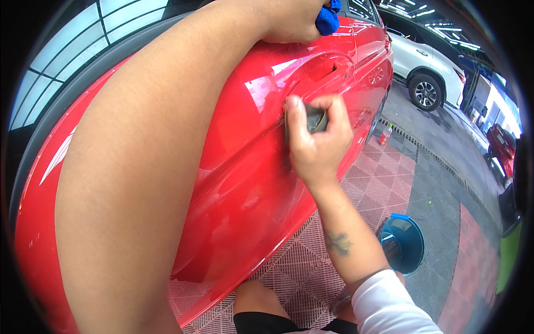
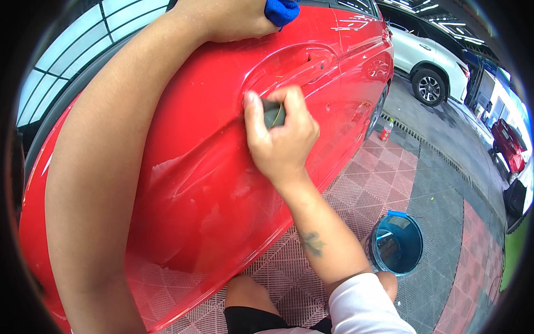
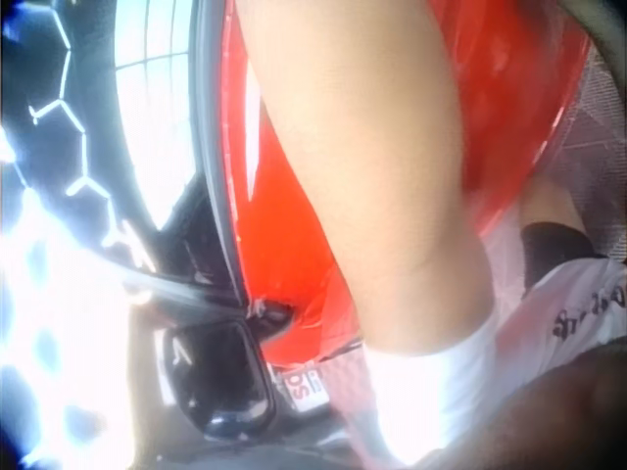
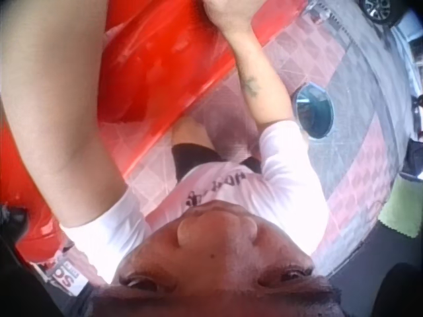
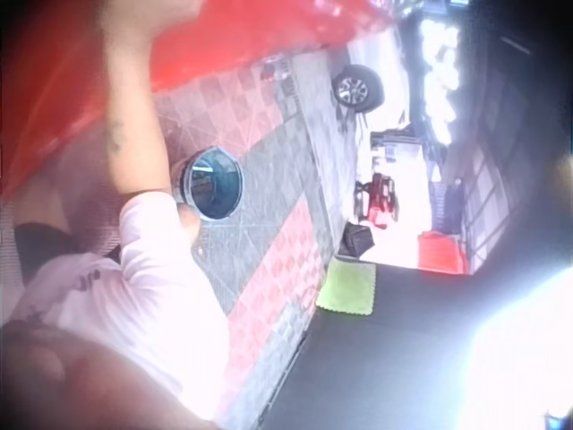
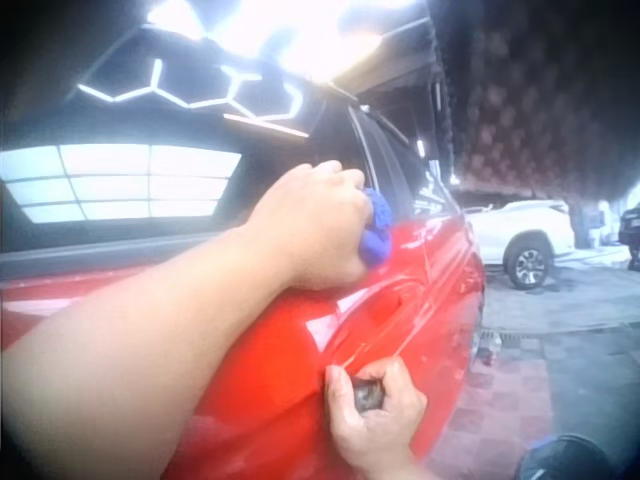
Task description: The person applies a transparent protective film to the side door of a red car. They use a blue microfiber cloth to hold the film in place and a squeegee to smooth it out, removing air bubbles and ensuring adhesion. The person repeatedly dips the squeegee into a bucket of water to keep it wet during the process.
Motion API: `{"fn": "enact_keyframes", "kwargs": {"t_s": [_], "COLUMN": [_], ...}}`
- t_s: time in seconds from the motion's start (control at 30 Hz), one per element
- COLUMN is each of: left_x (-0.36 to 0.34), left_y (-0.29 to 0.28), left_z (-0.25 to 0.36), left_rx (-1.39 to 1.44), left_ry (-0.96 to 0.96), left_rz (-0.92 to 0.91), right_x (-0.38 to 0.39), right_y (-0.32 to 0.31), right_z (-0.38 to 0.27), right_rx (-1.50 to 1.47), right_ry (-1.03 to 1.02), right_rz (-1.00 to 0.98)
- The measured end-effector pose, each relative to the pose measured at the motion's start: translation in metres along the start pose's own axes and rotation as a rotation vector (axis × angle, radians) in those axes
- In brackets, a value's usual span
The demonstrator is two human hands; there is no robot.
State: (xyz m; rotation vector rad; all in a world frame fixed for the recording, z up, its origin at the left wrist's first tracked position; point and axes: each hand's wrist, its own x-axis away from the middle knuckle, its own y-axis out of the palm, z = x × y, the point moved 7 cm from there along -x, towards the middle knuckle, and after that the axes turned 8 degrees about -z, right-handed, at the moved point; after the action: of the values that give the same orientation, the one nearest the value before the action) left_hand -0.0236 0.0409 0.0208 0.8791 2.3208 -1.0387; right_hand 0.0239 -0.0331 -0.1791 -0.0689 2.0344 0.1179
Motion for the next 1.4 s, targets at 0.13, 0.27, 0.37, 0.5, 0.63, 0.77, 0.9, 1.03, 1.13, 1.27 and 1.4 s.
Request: {"fn": "enact_keyframes", "kwargs": {"t_s": [0.13, 0.27, 0.37, 0.5, 0.63, 0.77, 0.9, 1.03, 1.13, 1.27, 1.4], "left_x": [-0.003, 0.003, 0.004, -0.002, 0.002, -0.006, 0.007, -0.006, -0.004, -0.001, -0.004], "left_y": [-0.003, 0.001, -0.007, -0.005, -0.004, 0.009, 0.012, 0.018, 0.016, 0.013, 0.016], "left_z": [-0.007, -0.004, -0.004, 0.0, 0.01, 0.001, -0.002, 0.009, 0.006, 0.014, 0.018], "left_rx": [0.016, 0.019, 0.017, 0.052, 0.028, -0.08, -0.139, -0.087, -0.098, -0.162, -0.116], "left_ry": [-0.029, -0.012, -0.016, -0.024, 0.007, -0.009, 0.015, 0.027, 0.022, -0.03, 0.018], "left_rz": [0.018, -0.02, -0.025, -0.013, -0.017, -0.047, 0.146, 0.126, 0.096, 0.007, 0.065], "right_x": [-0.034, -0.019, -0.047, -0.058, -0.048, -0.004, 0.0, -0.039, -0.026, 0.006, 0.019], "right_y": [-0.003, 0.006, -0.004, -0.032, -0.021, -0.005, 0.0, -0.042, -0.063, -0.079, -0.078], "right_z": [0.022, 0.017, 0.042, 0.086, 0.09, 0.083, 0.055, 0.144, 0.164, 0.15, 0.134], "right_rx": [-0.231, -0.119, -0.206, -0.394, -0.562, -0.337, -0.339, -0.307, -0.506, -0.655, -0.557], "right_ry": [0.306, 0.279, 0.362, 0.566, 0.494, 0.303, 0.217, 0.428, 0.489, 0.655, 0.564], "right_rz": [-0.064, -0.274, -0.278, -0.112, -0.074, -0.069, -0.161, 0.086, 0.217, 0.251, 0.204]}}
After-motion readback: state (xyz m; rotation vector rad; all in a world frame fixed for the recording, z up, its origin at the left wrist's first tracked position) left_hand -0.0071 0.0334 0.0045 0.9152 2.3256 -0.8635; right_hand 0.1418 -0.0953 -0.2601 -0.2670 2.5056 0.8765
